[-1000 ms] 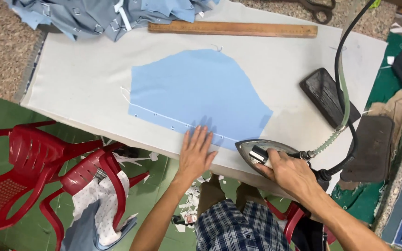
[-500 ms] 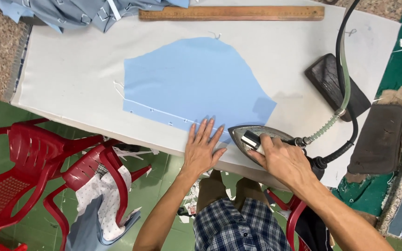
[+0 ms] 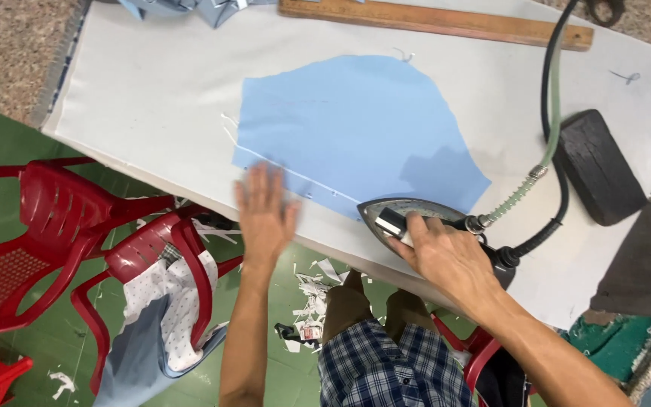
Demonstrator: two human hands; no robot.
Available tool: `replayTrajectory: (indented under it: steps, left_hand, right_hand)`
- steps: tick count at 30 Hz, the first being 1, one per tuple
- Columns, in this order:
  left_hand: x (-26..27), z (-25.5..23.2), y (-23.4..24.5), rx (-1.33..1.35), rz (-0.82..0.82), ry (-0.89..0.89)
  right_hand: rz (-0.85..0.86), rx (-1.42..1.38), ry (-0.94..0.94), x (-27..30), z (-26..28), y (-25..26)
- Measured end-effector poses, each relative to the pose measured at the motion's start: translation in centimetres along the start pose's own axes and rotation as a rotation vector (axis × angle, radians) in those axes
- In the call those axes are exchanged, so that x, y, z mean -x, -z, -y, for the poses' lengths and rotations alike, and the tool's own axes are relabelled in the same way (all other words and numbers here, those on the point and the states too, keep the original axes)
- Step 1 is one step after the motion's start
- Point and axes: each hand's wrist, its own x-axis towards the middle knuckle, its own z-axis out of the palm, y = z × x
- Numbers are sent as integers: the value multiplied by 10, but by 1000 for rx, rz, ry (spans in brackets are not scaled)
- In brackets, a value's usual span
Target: The person irons a light blue fabric piece on a white worktable, repeatedly smoothing it with a steam iron and a dark rectangular pressing block. The person flips the fabric over and continues ironing both sides, then uses scissors to trim the edges.
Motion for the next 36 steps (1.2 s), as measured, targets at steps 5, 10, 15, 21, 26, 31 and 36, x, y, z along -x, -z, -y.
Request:
replayTrajectory:
  steps: [5, 10, 15, 21, 26, 31, 36]
  left_hand:
    - [7, 24, -1, 11, -143, 90]
    - [4, 5, -13, 58, -1, -96]
    - [-11, -31, 4, 157, 65, -256]
    - [0, -49, -23, 226, 46, -269]
    - [3, -47, -28, 242, 52, -263]
    - [0, -39, -25, 253, 44, -249]
    - [-3, -21, -17, 201, 28, -221]
  right_hand:
    - [-10, -18, 20, -4, -4, -3]
    - [-21, -2, 2, -5, -2, -7]
    - [-65, 40, -103, -11, 11, -3]
    - [29, -53, -181, -25, 14, -1]
    - [13, -29, -153, -23, 18, 2]
    - [3, -2, -105, -33, 26, 7]
    - [62, -13, -78, -50, 43, 16]
